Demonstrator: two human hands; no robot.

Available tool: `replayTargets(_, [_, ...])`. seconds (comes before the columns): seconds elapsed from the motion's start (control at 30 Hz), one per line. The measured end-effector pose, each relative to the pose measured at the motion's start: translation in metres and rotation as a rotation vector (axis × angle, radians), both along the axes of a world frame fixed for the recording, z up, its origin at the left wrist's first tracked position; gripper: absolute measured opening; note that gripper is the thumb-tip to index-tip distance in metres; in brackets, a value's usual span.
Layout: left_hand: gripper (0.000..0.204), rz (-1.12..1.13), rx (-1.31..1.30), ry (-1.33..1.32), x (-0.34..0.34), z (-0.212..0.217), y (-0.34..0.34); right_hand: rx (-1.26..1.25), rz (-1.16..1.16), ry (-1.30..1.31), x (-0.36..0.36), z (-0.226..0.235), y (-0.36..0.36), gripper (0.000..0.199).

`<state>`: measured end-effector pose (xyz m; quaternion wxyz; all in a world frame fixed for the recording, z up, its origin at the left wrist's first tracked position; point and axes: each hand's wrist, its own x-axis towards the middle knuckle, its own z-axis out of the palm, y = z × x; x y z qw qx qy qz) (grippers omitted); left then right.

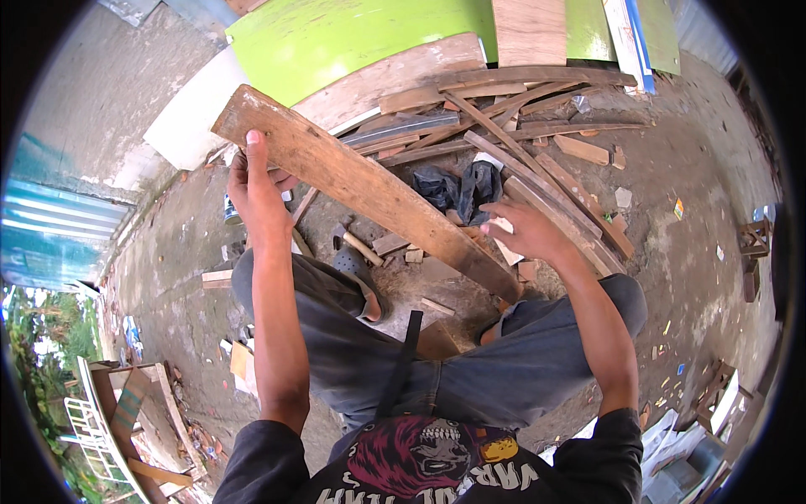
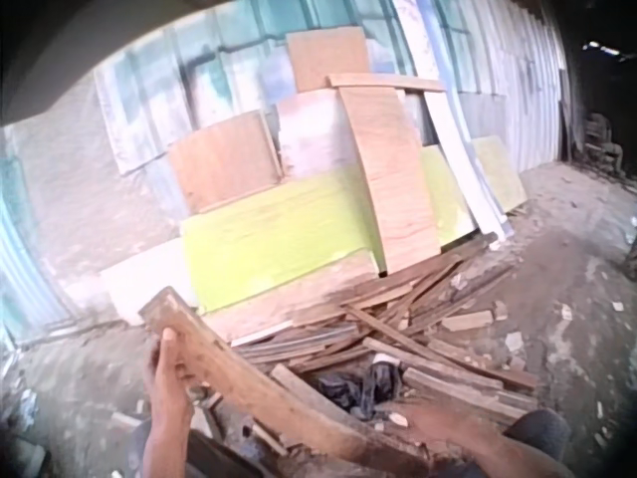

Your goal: The person sits on the ground and uses a hammer to repeatedly strike a long wooden plank, breaking it into smaller pieces. The person handles the wood pieces, repositioning them to continue breaking them down.

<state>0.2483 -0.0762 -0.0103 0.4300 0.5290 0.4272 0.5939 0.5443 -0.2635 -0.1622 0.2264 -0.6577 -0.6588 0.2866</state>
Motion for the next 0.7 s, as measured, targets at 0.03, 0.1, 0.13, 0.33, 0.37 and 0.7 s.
replayTargets(0.03, [0.051, 0.005, 0.002, -0.007, -0.001, 0.002, 0.000, -0.009, 0.024, 0.000, -0.008, 0.003, 0.000, 0.059])
replayTargets(0.1, [0.051, 0.012, 0.000, -0.005, 0.000, 0.004, -0.001, -0.028, 0.069, -0.004, -0.023, 0.009, -0.001, 0.066])
replayTargets(0.13, [0.051, 0.015, -0.005, 0.003, 0.000, 0.005, -0.001, -0.037, 0.089, 0.005, -0.028, 0.008, -0.001, 0.079])
replayTargets(0.33, [0.055, 0.000, -0.010, 0.025, 0.015, 0.016, -0.008, 0.066, 0.085, -0.028, -0.054, 0.001, 0.003, 0.106])
replayTargets(0.37, [0.055, -0.008, -0.011, 0.030, 0.018, 0.017, -0.008, 0.054, 0.065, -0.015, -0.058, -0.003, 0.005, 0.104])
replayTargets(0.7, [0.085, -0.045, -0.102, -0.005, 0.021, -0.030, 0.018, 0.041, -0.132, -0.101, -0.050, -0.041, 0.022, 0.086])
